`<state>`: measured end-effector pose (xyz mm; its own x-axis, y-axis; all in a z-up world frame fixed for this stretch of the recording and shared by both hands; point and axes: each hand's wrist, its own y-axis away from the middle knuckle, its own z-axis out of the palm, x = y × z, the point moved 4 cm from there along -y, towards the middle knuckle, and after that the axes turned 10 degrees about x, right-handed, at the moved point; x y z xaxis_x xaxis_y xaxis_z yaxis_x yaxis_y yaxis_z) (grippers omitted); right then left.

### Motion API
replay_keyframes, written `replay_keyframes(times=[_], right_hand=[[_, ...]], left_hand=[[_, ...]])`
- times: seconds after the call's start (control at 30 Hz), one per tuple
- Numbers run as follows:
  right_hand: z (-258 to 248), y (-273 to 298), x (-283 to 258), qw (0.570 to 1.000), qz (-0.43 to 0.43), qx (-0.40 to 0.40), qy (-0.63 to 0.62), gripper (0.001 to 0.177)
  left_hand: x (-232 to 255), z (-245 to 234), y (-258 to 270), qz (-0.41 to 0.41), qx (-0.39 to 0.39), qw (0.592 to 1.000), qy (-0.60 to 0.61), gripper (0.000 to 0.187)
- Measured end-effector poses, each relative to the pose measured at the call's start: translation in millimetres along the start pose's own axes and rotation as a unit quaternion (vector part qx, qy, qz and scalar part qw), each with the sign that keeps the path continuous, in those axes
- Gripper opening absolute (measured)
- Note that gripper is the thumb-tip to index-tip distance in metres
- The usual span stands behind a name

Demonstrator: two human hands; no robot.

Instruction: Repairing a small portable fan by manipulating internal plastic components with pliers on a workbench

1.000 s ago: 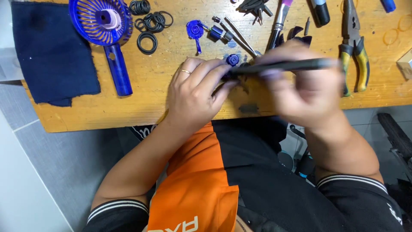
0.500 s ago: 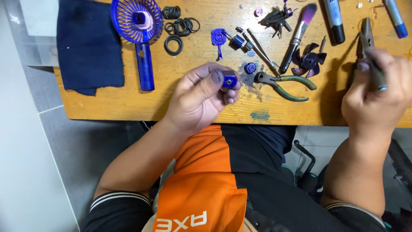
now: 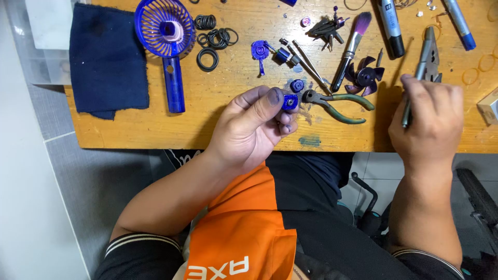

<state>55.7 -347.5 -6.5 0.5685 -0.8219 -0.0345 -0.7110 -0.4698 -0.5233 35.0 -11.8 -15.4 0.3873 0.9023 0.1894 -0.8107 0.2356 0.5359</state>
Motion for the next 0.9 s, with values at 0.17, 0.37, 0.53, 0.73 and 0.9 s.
replay_keyframes(times=[0.17,0.37,0.53,0.73,0.9], right_hand=[[2.6,-0.1,-8.4,0.995,0.012,-0.078,0.068,0.044],[-17.9,-4.3,5.5,0.937,0.312,-0.153,0.041,0.061],[-5.9,22.9,18.7,0.964,0.254,-0.059,0.046,0.034],[-23.7,-6.3,25.0,0.908,0.349,0.100,-0.207,0.032],[-2.1,-100.9,3.6,0.591,0.430,0.109,-0.674,0.041]], left_hand=[[18.2,8.9,0.5,0.023,-0.026,0.994,-0.106,0.013],[39.7,19.9,-12.6,0.107,-0.080,0.976,-0.170,0.008],[50.2,52.6,-24.5,0.126,-0.072,0.964,-0.224,0.012],[55.6,70.6,-49.4,0.177,-0.065,0.952,-0.242,0.011],[66.3,89.0,-52.8,0.301,-0.083,0.871,-0.379,0.020]])
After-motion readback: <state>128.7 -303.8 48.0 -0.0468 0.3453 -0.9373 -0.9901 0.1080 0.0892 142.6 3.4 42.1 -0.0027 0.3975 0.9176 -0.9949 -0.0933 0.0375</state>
